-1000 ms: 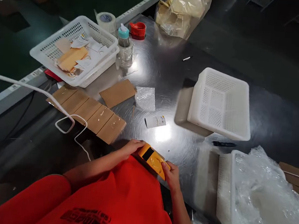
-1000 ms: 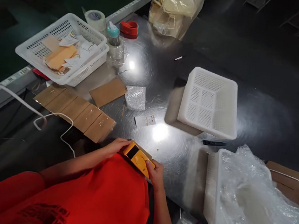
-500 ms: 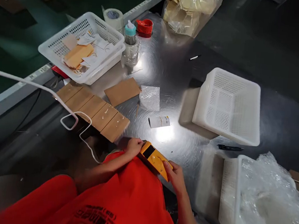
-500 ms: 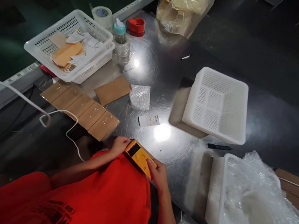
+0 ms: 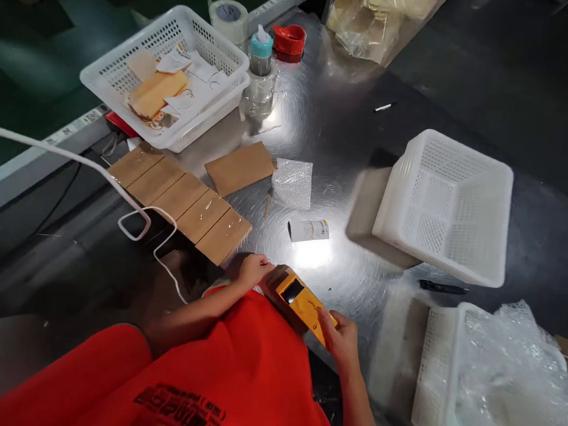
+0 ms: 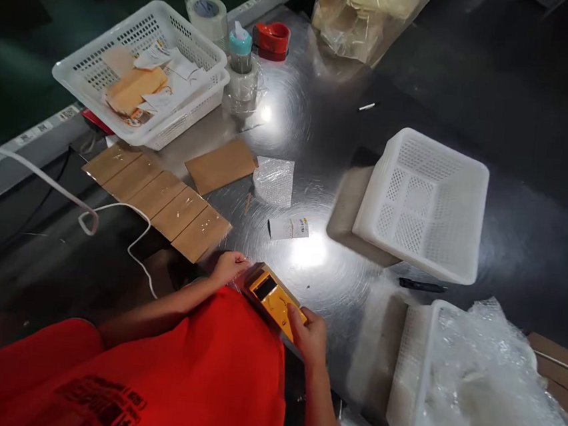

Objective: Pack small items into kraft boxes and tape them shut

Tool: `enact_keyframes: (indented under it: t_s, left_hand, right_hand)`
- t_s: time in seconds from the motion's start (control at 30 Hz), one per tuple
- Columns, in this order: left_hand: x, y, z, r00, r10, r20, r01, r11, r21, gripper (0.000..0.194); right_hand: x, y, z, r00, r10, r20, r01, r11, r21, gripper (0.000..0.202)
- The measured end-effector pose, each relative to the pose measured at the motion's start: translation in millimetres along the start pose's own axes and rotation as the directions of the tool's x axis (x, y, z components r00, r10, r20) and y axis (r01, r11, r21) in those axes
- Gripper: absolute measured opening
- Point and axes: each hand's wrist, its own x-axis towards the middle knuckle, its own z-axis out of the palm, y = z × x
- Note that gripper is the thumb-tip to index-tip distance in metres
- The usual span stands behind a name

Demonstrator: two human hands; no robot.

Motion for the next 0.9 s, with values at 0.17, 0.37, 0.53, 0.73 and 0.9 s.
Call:
enact_keyframes:
  t_s: [0.17, 0.37, 0.53, 0.73, 0.9]
  left_hand:
    - [3.0, 1.5, 4.6, 0.999, 0.049, -0.018, -0.049, 0.999, 0.018, 0.011]
    - [3.7, 1.8, 6.6, 0.991, 0.133, 0.021, -0.134, 0.985, 0.113, 0.013]
    - [4.3, -2.1, 18.2, 0.979, 0.165, 0.118, -0.191, 0.947, 0.258, 0.015]
    - [-3.1, -2.9, 23.4, 0.969, 0.163, 0.183, -0.232, 0.854, 0.465, 0.025]
    - [-9.0, 2.3, 22.7, 0.975, 0.129, 0.182, -0.212, 0.789, 0.576, 0.031]
  right_hand:
    - [-2.3, 4.6, 1.0, 0.999, -0.018, -0.042, 0.017, 0.999, -0.028, 0.054]
    - [-5.9, -0.4, 2.1, 0.998, -0.017, -0.052, 0.018, 1.0, 0.012, 0.054]
    - [-6.5, -3.3, 4.0, 0.997, -0.032, -0.07, 0.031, 0.999, -0.014, 0.055]
    - [-4.7, 1.3, 4.6, 0.997, -0.033, -0.072, 0.034, 0.999, 0.007, 0.055]
    - [-5.1, 3.9, 1.7, 0.996, -0.063, -0.063, 0.064, 0.998, 0.02, 0.054]
